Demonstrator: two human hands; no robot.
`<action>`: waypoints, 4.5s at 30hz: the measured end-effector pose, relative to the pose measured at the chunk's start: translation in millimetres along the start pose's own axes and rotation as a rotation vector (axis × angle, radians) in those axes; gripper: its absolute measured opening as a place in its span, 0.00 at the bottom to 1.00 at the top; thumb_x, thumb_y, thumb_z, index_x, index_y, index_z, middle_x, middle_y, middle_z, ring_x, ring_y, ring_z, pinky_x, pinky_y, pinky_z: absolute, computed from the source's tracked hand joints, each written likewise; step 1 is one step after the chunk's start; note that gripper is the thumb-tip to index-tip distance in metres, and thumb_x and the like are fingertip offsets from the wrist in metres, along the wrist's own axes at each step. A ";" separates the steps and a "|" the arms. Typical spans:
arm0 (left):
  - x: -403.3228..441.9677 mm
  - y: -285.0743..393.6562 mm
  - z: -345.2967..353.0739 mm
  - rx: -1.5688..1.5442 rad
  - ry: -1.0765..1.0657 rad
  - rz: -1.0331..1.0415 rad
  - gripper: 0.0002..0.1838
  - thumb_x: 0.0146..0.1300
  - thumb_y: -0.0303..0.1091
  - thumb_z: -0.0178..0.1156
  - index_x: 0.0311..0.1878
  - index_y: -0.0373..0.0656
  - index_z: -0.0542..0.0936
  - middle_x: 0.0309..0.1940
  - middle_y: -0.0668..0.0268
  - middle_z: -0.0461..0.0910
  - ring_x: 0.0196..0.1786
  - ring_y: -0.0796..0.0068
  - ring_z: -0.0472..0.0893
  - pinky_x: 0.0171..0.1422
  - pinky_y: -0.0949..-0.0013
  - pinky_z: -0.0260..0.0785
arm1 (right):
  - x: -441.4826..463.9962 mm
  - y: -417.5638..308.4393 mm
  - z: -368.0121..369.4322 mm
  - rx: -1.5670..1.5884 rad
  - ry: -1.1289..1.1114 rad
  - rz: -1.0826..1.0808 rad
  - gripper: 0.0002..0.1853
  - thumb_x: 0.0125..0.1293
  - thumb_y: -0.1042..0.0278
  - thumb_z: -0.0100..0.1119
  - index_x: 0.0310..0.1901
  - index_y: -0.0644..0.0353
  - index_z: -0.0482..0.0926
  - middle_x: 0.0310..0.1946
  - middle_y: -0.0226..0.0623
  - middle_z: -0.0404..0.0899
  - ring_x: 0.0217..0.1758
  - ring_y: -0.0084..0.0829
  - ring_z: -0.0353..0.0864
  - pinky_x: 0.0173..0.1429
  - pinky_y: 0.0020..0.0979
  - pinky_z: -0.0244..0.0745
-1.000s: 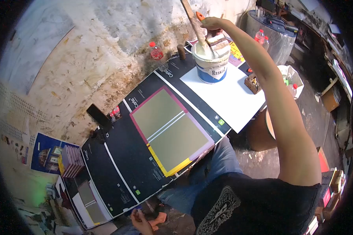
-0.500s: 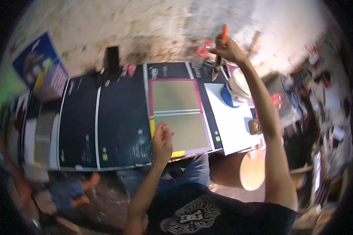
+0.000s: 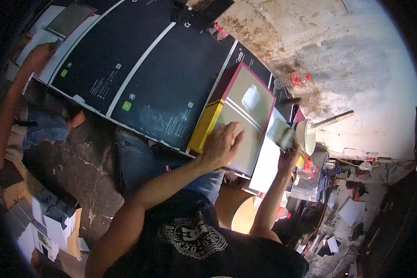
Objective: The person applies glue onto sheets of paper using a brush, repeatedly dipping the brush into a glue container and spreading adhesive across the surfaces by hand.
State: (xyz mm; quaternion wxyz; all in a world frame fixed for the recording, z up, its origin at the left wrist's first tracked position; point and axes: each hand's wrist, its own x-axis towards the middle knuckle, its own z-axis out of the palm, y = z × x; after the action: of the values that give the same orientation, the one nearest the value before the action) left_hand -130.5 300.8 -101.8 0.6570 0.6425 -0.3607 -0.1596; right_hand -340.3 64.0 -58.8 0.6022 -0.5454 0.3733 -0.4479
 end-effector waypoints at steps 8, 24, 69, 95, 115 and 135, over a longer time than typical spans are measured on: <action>17.3 4.8 -7.3 -0.371 0.133 -0.136 0.18 0.75 0.43 0.46 0.48 0.36 0.75 0.29 0.54 0.78 0.30 0.67 0.78 0.35 0.64 0.68 | -76.3 -7.0 93.2 -0.324 0.106 -0.178 0.12 0.60 0.68 0.69 0.40 0.64 0.77 0.36 0.33 0.79 0.38 0.22 0.75 0.45 0.25 0.72; 15.6 1.2 -8.4 -0.168 0.126 -0.039 0.18 0.76 0.41 0.42 0.46 0.34 0.74 0.31 0.54 0.77 0.30 0.61 0.78 0.38 0.60 0.69 | -62.2 -21.0 65.2 -0.894 0.138 -0.365 0.09 0.59 0.71 0.66 0.29 0.68 0.78 0.23 0.36 0.80 0.27 0.22 0.76 0.34 0.28 0.72; 12.0 -16.4 2.1 -0.400 0.266 -0.179 0.33 0.75 0.60 0.31 0.49 0.38 0.74 0.25 0.73 0.70 0.25 0.87 0.63 0.29 0.80 0.52 | -25.8 -130.9 39.7 -1.360 -1.370 -0.369 0.12 0.53 0.62 0.67 0.40 0.53 0.83 0.40 0.34 0.79 0.48 0.35 0.75 0.54 0.40 0.65; 17.4 -7.7 12.2 0.127 0.085 0.003 0.18 0.76 0.39 0.37 0.43 0.33 0.72 0.28 0.50 0.75 0.33 0.51 0.77 0.38 0.54 0.66 | 48.0 -16.1 20.5 -1.108 0.109 -0.557 0.16 0.56 0.58 0.70 0.34 0.64 0.82 0.25 0.44 0.83 0.31 0.37 0.86 0.37 0.35 0.78; 17.0 -11.8 17.2 0.102 0.198 -0.022 0.27 0.77 0.52 0.30 0.37 0.38 0.70 0.23 0.63 0.67 0.29 0.66 0.69 0.36 0.62 0.61 | -1.7 0.8 35.9 -0.952 0.046 -0.330 0.18 0.58 0.55 0.66 0.27 0.66 0.79 0.20 0.39 0.81 0.23 0.29 0.80 0.32 0.34 0.75; 9.2 -15.2 4.2 -0.393 0.259 -0.147 0.38 0.70 0.71 0.24 0.35 0.43 0.69 0.24 0.70 0.66 0.26 0.82 0.64 0.31 0.77 0.54 | -94.4 -3.7 48.5 -0.828 0.023 -0.093 0.15 0.58 0.61 0.67 0.25 0.64 0.77 0.18 0.34 0.77 0.23 0.24 0.75 0.30 0.30 0.71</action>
State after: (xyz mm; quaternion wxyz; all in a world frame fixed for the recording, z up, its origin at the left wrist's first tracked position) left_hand -123.2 289.7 -114.3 0.7968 0.5419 -0.1878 -0.1902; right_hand -325.6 169.0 -52.6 0.3068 -0.7527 0.5036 -0.2926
